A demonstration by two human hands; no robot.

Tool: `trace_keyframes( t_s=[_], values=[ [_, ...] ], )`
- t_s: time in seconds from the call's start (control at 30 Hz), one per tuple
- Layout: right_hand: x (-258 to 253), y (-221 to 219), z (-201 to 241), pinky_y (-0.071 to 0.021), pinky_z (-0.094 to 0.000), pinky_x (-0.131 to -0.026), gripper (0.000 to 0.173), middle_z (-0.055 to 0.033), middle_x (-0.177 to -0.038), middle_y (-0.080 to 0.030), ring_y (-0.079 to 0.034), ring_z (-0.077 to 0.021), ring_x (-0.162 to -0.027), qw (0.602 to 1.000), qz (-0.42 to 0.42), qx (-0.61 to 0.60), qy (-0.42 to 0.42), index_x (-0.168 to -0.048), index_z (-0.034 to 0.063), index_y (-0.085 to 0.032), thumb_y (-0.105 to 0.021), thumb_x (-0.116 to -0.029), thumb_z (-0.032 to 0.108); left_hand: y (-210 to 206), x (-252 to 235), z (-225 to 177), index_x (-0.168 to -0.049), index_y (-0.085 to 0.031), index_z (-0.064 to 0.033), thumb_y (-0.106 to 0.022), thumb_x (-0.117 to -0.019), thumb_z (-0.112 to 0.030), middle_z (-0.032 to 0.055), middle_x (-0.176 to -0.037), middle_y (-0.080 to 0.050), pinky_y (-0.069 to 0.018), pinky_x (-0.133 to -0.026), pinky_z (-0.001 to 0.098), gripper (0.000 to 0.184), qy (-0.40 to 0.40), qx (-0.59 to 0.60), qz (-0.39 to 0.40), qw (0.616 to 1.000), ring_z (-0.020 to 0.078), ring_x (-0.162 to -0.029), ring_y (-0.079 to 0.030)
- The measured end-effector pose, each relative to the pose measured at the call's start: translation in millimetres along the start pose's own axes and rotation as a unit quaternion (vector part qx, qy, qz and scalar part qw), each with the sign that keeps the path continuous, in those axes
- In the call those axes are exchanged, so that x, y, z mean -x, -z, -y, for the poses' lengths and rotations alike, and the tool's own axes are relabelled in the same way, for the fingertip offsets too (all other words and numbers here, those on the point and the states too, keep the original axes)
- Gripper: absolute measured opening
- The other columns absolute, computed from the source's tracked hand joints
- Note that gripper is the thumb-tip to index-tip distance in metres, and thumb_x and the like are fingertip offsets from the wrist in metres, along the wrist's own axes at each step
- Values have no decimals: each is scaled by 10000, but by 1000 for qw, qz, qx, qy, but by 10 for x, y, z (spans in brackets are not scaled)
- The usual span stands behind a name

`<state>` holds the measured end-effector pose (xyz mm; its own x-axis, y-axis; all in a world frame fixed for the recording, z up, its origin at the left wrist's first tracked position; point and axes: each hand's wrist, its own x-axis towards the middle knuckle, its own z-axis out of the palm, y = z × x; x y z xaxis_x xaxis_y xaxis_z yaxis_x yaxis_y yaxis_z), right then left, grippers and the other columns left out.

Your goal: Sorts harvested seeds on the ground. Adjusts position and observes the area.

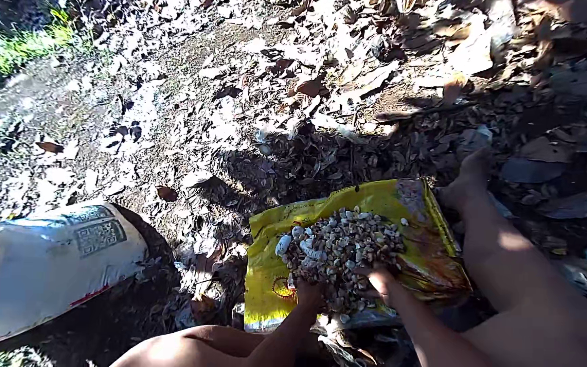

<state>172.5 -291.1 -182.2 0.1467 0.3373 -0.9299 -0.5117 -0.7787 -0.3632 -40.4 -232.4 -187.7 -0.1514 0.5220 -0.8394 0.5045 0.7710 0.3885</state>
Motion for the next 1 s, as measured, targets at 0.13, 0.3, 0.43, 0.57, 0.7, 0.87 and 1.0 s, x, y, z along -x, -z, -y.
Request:
trace_keyframes(
  t_s=[0.13, 0.3, 0.43, 0.57, 0.7, 0.87, 1.0],
  values=[
    [-82, -68, -89, -547, -613, -961, 631, -247, -1313, -613, -620, -382, -1200, 990, 3, 119, 80, -1407, 0, -532, -815, -869, 167, -47, -70, -6, -1501, -364, -13, -837, -836, -188, 281, -1364, -555, -542, -941, 582, 835, -39, -5, -6, 999, 407, -1195, -606],
    [33, -160, -6, -510, -562, -1034, 601, -232, -1317, -631, -619, -348, -1218, 977, -21, 176, 121, -1401, 10, -571, -807, -861, 129, -48, 72, -84, -1510, -346, 9, -770, -885, -137, 289, -1364, -552, -538, -963, 566, 769, -53, -25, 15, 998, 400, -1189, -613],
    [53, -141, 124, -506, -573, -1033, 457, -210, -1286, -657, -630, -344, -1203, 958, -34, 238, 155, -1352, 51, -634, -744, -922, 160, 31, 178, -182, -1288, -602, -2, -706, -935, -178, 241, -1138, -661, -576, -815, 544, 407, -69, -88, 33, 993, 353, -945, -683],
    [77, -69, 202, -492, -581, -1051, 334, -200, -1273, -672, -631, -346, -1216, 926, -58, 327, 181, -1308, 74, -672, -628, -998, 193, 187, 280, -379, -1130, -695, -67, -617, -940, -103, 121, -1100, -703, -549, -905, 503, 208, -183, -187, 10, 965, 261, -1019, -675],
    [175, -40, 232, -496, -564, -1049, 313, -138, -1237, -707, -649, -310, -1199, 900, -90, 370, 213, -1276, 142, -704, -584, -988, 123, 373, 195, -388, -1160, -697, -93, -601, -911, -69, 119, -1145, -702, -535, -961, 538, 268, -225, -287, -35, 930, 287, -1101, -664],
    [336, -25, 270, -470, -532, -1106, 431, -108, -1358, -666, -616, -281, -1283, 890, -117, 353, 265, -1391, 162, -643, -457, -1018, 52, 412, 18, -279, -1294, -587, -22, -584, -986, -101, 191, -1084, -684, -609, -728, 493, 318, -148, -87, -18, 985, 294, -837, -707],
    [413, -19, 245, -409, -496, -1174, 493, -74, -1496, -572, -521, -250, -1400, 831, -106, 421, 349, -1425, 147, -624, -539, -945, 74, 385, 162, -413, -1277, -542, 2, -533, -1066, -218, 167, -870, -667, -596, -606, 421, 305, -89, 110, 72, 987, 255, -659, -673]
  ],
)
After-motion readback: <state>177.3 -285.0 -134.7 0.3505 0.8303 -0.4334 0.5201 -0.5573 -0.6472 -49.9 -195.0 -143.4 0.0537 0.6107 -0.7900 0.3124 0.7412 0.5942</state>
